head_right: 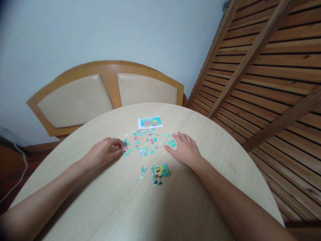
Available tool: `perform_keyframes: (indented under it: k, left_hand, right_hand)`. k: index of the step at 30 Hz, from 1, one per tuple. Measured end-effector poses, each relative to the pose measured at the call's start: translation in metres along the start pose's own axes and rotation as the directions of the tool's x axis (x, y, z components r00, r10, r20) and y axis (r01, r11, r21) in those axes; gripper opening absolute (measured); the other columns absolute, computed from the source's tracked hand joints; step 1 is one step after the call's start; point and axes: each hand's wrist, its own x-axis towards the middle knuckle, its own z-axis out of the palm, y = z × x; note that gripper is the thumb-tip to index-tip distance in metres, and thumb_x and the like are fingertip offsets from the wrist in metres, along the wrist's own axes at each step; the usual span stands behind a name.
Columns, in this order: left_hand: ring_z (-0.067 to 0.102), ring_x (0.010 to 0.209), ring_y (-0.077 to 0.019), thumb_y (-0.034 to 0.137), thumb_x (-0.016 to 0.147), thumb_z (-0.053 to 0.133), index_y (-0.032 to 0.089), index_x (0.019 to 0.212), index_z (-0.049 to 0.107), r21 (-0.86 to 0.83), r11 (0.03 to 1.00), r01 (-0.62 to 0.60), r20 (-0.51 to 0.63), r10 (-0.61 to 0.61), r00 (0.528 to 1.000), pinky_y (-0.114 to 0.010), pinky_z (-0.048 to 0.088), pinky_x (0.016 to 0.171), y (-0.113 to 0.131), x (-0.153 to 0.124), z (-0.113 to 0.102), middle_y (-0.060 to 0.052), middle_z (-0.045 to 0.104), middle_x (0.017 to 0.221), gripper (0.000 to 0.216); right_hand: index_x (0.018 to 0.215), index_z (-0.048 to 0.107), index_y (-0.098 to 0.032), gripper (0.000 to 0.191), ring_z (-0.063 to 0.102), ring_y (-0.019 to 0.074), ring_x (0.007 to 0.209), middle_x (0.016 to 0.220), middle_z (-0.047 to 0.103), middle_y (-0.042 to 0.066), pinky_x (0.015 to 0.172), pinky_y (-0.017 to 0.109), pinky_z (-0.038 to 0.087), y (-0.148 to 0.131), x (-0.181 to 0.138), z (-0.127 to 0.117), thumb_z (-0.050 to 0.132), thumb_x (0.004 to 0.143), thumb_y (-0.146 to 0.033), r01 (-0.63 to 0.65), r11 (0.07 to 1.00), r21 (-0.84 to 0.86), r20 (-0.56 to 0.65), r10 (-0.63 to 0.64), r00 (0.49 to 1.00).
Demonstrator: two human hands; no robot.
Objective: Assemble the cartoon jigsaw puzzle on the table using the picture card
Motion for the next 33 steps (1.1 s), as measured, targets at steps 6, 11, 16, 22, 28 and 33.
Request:
perform_keyframes:
  k: [6, 11, 16, 22, 28, 33]
  left_hand:
    - [0.064, 0.103, -0.0258, 0.041, 0.097, 0.055, 0.023, 0.104, 0.071, -0.07, 0.985, -0.155, -0.048, 0.152, 0.987, -0.042, 0.051, 0.093, 0.008, 0.001, 0.004, -0.006, 0.073, 0.107, 0.025]
    - [0.056, 0.124, -0.0248, 0.038, 0.099, 0.057, 0.028, 0.13, 0.062, -0.133, 0.867, -0.481, -0.028, 0.482, 0.876, -0.044, 0.046, 0.108, 0.022, -0.004, 0.012, -0.007, 0.063, 0.131, 0.032]
    - [0.053, 0.129, -0.0286, 0.041, 0.097, 0.062, 0.03, 0.135, 0.061, -0.193, 0.763, -0.617, 0.056, 0.636, 0.77, -0.048, 0.042, 0.111, 0.035, -0.009, 0.017, -0.01, 0.059, 0.138, 0.04]
    - [0.053, 0.13, -0.0276, 0.044, 0.096, 0.064, 0.032, 0.121, 0.069, -0.202, 0.75, -0.63, 0.104, 0.656, 0.747, -0.046, 0.04, 0.113, 0.039, -0.011, 0.022, -0.007, 0.062, 0.135, 0.029]
    - [0.056, 0.126, -0.0265, 0.041, 0.103, 0.053, 0.027, 0.131, 0.061, -0.105, 0.809, -0.579, 0.03, 0.584, 0.811, -0.046, 0.044, 0.109, 0.039, -0.008, 0.027, -0.009, 0.062, 0.135, 0.033]
    - [0.057, 0.127, -0.0278, 0.043, 0.103, 0.053, 0.025, 0.139, 0.052, -0.095, 0.797, -0.596, 0.009, 0.599, 0.8, -0.05, 0.043, 0.11, 0.038, -0.007, 0.032, -0.01, 0.061, 0.138, 0.04]
  right_hand:
    - [0.105, 0.074, -0.014, 0.049, 0.068, 0.0325, 0.104, 0.111, 0.074, 0.018, 0.088, 0.045, 0.054, 0.008, 0.004, -0.015, 0.03, 0.103, -0.036, -0.051, 0.994, -0.096, -0.018, 0.05, 0.999]
    - [0.088, 0.077, -0.017, 0.036, 0.072, 0.0296, 0.087, 0.095, 0.077, 0.014, 0.068, 0.038, 0.054, 0.014, 0.003, -0.024, 0.043, 0.096, -0.028, -0.117, 0.975, -0.19, -0.019, 0.116, 0.993]
    - [0.084, 0.078, -0.018, 0.033, 0.073, 0.0306, 0.085, 0.093, 0.078, 0.013, 0.063, 0.036, 0.052, 0.002, -0.005, -0.038, 0.048, 0.094, -0.026, -0.137, 0.969, -0.204, 0.066, 0.153, 0.986]
    - [0.082, 0.079, -0.021, 0.034, 0.074, 0.029, 0.086, 0.093, 0.078, 0.013, 0.069, 0.037, 0.054, -0.035, -0.024, -0.054, 0.047, 0.094, -0.023, 0.002, 0.98, -0.199, 0.244, 0.047, 0.969]
    - [0.097, 0.079, -0.026, 0.026, 0.069, 0.0274, 0.106, 0.108, 0.077, 0.005, 0.091, 0.039, 0.054, -0.045, -0.028, -0.047, 0.052, 0.095, -0.026, 0.173, 0.984, 0.034, 0.253, -0.176, 0.951]
    - [0.112, 0.075, -0.019, 0.029, 0.065, 0.0284, 0.114, 0.119, 0.072, 0.01, 0.101, 0.041, 0.049, -0.034, -0.025, -0.038, 0.063, 0.091, -0.035, 0.091, 0.984, 0.15, 0.195, -0.12, 0.974]
